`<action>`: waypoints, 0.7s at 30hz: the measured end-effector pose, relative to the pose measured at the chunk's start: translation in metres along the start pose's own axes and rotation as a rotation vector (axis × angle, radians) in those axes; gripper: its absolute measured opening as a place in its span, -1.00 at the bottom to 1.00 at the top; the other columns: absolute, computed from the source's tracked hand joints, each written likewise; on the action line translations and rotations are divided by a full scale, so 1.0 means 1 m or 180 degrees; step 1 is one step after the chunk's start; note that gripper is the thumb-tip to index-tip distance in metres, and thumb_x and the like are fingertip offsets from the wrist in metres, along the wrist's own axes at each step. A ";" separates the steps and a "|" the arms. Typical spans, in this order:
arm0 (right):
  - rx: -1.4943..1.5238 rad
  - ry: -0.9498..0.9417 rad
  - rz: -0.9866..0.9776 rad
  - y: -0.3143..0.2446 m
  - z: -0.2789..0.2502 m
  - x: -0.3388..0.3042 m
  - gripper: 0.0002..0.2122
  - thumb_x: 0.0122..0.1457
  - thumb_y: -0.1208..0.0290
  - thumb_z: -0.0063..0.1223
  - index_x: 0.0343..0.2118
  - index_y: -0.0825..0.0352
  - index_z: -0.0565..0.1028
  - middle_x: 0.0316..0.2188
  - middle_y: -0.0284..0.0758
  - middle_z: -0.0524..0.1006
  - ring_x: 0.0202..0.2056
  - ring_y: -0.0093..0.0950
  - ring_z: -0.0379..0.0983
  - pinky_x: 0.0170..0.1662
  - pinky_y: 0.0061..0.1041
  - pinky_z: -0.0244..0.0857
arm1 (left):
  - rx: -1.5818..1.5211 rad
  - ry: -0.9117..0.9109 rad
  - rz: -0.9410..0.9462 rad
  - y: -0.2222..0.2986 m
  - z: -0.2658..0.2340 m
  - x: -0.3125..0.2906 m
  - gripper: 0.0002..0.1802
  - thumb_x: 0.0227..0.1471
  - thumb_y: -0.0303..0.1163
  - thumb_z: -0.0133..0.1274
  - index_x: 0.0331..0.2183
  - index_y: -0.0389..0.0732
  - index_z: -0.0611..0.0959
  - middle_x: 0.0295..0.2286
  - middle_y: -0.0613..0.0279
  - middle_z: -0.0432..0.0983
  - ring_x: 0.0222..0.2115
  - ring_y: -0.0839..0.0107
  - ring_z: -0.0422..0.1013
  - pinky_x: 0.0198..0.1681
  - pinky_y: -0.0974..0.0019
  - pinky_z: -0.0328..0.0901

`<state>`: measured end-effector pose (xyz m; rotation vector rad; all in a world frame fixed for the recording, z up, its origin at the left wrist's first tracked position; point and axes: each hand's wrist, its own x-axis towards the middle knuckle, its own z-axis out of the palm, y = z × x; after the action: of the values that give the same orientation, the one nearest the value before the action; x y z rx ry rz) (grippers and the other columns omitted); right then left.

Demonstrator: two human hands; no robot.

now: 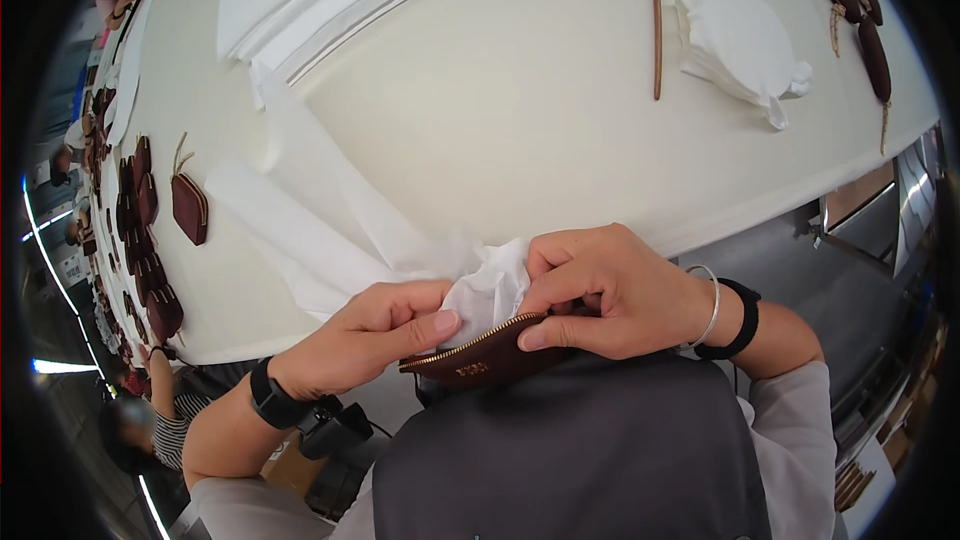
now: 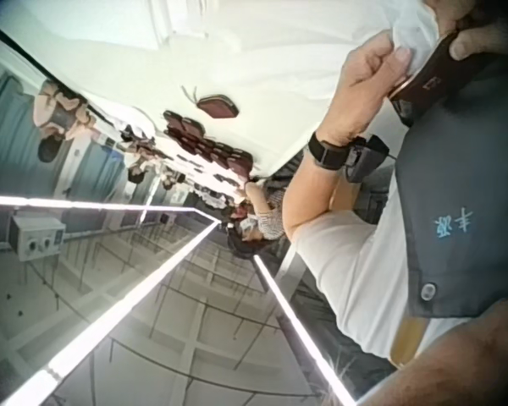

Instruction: The person places white tissue paper into small maroon zippered pouches, then zips them closed. The person repeats this process for multiple pouches, wiping the exterior of one pouch with a tissue before continuing. Finished pouches are placed on the table.

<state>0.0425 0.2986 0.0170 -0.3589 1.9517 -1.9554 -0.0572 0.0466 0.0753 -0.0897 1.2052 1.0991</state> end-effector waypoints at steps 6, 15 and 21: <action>-0.0263 -0.0076 -0.0106 -0.007 -0.001 -0.001 -0.85 0.10 0.33 0.32 -0.37 0.31 0.64 -0.50 -0.36 0.44 -0.55 -0.42 0.40 -0.46 -0.43 0.24 | 0.1432 0.1101 0.1755 -0.014 0.011 0.005 -0.73 -0.02 -0.65 0.30 -0.20 -0.29 0.73 -0.35 0.28 0.65 -0.41 0.60 0.48 -0.32 0.51 0.36; -0.0338 -0.0089 -0.0298 -0.013 0.003 -0.002 -0.85 0.09 0.32 0.32 -0.38 0.28 0.65 -0.48 -0.37 0.48 -0.54 -0.40 0.44 -0.46 -0.42 0.25 | 0.1119 0.0118 0.1084 -0.006 0.009 0.003 -0.84 0.01 -0.63 0.28 -0.28 -0.32 0.74 -0.37 0.26 0.66 -0.38 0.58 0.52 -0.28 0.48 0.41; -0.0418 -0.0092 -0.0221 -0.013 0.000 0.000 -0.84 0.10 0.30 0.31 -0.38 0.29 0.65 -0.49 -0.35 0.47 -0.52 -0.38 0.43 -0.44 -0.41 0.25 | 0.0386 0.0549 0.1266 -0.013 0.020 0.004 -0.64 0.10 -0.59 0.22 -0.04 -0.36 0.56 -0.27 0.16 0.65 -0.28 0.56 0.55 -0.19 0.47 0.44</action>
<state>0.0414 0.2985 0.0301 -0.4929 2.0809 -1.8574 -0.0344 0.0545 0.0745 0.1584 1.4824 1.3799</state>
